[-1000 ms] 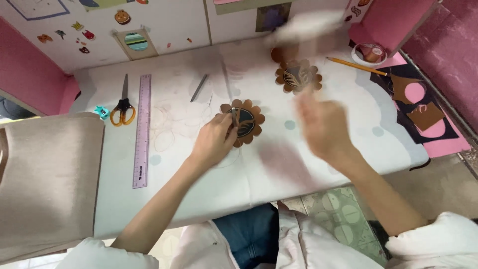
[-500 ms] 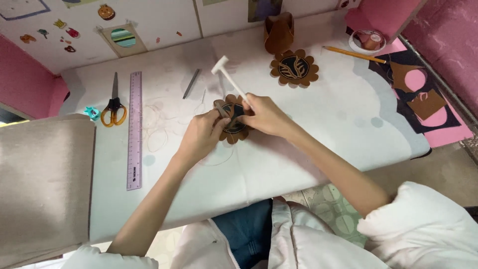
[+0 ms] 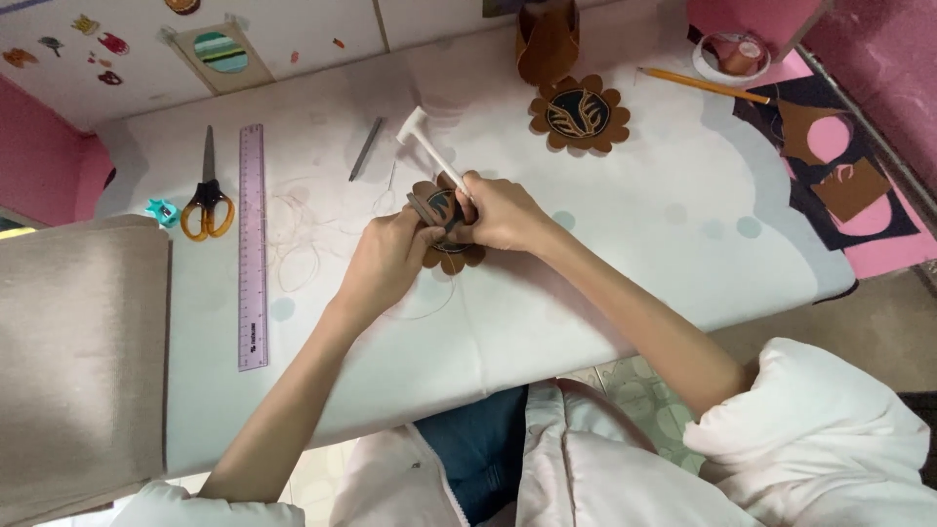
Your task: Using a mallet and a hollow punch tool to create decorative holes in leather flower cutouts on a workbench.
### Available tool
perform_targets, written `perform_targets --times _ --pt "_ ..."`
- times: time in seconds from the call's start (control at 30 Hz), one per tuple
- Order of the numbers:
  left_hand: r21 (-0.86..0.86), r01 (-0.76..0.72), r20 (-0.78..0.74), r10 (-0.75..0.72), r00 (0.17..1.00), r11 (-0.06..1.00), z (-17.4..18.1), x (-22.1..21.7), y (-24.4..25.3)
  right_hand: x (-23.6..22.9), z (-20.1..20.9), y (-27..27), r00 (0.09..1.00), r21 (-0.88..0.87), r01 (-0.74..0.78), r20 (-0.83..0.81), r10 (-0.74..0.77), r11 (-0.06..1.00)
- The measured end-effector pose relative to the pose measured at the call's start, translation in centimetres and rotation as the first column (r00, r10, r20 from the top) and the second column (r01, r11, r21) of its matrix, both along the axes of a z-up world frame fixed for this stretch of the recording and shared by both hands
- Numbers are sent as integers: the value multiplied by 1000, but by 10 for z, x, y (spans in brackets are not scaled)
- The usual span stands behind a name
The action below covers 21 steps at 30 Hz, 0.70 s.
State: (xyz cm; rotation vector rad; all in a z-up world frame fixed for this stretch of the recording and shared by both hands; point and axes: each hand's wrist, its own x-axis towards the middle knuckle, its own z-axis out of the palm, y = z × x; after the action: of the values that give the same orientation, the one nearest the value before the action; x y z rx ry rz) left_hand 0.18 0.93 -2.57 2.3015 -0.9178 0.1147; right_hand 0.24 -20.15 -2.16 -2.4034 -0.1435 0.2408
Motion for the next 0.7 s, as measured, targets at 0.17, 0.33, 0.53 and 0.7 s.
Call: perform_targets --times 0.17,0.33,0.53,0.7 --pt "-39 -32 -38 30 999 999 -12 4 1 -3 3 2 1000 -3 4 13 -4 1000" --pt "-150 -59 -100 44 994 987 3 0 -2 -3 4 0 999 4 -24 28 24 1000" --pt "-187 -49 -156 19 988 981 8 0 1 -6 10 -4 997 38 -74 22 73 997" --pt "-165 -44 -135 21 991 985 1 4 3 -2 2 -6 997 45 -70 35 69 997"
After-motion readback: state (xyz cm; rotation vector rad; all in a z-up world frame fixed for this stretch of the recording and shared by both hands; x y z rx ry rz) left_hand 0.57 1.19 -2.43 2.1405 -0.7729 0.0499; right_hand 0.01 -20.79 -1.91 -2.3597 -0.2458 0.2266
